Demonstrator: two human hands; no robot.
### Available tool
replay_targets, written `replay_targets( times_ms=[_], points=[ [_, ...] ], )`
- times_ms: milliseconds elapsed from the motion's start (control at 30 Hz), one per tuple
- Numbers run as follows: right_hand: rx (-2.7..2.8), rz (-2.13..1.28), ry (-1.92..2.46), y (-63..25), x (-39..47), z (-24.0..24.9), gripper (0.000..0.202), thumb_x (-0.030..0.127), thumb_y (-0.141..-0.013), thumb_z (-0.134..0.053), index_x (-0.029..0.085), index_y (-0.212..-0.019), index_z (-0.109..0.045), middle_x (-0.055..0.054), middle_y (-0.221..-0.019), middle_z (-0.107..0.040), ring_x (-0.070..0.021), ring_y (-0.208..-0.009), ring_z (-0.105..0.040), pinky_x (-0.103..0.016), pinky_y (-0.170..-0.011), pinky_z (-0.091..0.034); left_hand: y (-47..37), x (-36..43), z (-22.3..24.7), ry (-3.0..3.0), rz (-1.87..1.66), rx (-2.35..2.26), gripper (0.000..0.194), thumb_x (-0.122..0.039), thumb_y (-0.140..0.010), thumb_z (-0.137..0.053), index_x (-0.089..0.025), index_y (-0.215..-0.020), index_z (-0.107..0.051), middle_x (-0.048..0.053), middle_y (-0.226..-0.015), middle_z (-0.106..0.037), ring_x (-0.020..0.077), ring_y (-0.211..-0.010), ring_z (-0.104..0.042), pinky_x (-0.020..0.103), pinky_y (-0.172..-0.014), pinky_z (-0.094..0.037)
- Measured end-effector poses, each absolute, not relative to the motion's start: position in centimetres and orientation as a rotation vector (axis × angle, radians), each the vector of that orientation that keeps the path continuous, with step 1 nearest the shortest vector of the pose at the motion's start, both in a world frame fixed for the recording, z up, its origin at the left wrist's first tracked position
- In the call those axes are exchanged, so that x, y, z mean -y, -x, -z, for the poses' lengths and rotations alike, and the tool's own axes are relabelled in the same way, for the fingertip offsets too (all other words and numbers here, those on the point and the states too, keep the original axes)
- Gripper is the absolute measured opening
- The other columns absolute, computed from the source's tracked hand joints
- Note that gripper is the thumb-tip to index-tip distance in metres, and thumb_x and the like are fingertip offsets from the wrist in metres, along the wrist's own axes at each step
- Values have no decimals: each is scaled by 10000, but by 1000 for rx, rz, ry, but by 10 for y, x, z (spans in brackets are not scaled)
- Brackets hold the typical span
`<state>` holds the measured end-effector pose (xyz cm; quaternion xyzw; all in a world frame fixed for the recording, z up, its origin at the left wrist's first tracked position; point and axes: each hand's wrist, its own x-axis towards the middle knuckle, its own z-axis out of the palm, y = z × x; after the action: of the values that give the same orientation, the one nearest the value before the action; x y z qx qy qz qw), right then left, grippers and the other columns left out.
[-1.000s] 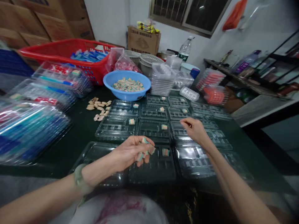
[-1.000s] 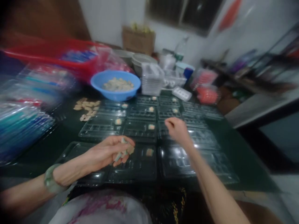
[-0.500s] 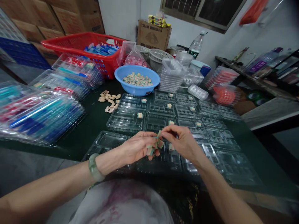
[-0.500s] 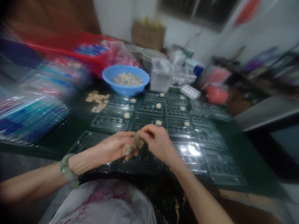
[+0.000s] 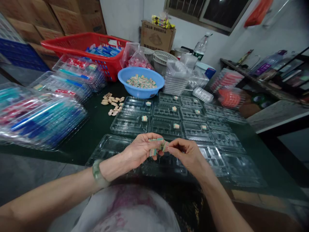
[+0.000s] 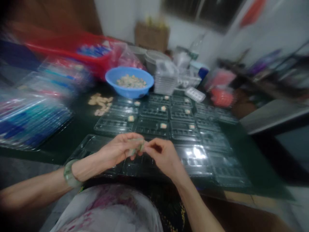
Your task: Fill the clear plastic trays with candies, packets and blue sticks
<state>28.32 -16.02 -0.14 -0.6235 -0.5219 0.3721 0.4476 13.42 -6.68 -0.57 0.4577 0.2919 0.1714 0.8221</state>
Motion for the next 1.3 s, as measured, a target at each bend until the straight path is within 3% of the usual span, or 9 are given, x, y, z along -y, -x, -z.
replay_targets(
  times_ms=[500,700,1000,1300],
  points=[
    [1045,-651,1601,-271,164,21,159,321,-802,-575,179,-733,-581,27,-641,-547,-91,-571,-455,-208,-520,-339,-135,72,2,-1002,-389,-617,149,-199,-757,-611,-113,-852,-533,49,-711,-591,138,-627,-569,201,-451,-354],
    [979,-706,1606,-273,162,28,176,353,-789,-585,196,-868,-583,13,-708,-575,-99,-584,-472,-208,-506,-349,-136,72,0,-1016,-383,-635,149,-211,-758,-610,-115,-843,-535,38,-663,-573,134,-614,-558,203,-454,-343],
    [950,-792,1533,-274,164,22,201,370,-794,-583,173,-753,-586,38,-597,-494,-76,-525,-413,-196,-472,-322,-135,66,8,-975,-381,-618,156,-209,-749,-624,-118,-849,-547,45,-751,-583,121,-640,-561,194,-469,-350],
    [988,-711,1597,-272,157,23,200,354,-796,-577,165,-732,-587,25,-620,-528,-85,-545,-430,-198,-484,-330,-132,67,-2,-1027,-344,-650,162,-236,-743,-643,-124,-815,-550,26,-615,-587,70,-497,-499,172,-427,-326]
  ],
)
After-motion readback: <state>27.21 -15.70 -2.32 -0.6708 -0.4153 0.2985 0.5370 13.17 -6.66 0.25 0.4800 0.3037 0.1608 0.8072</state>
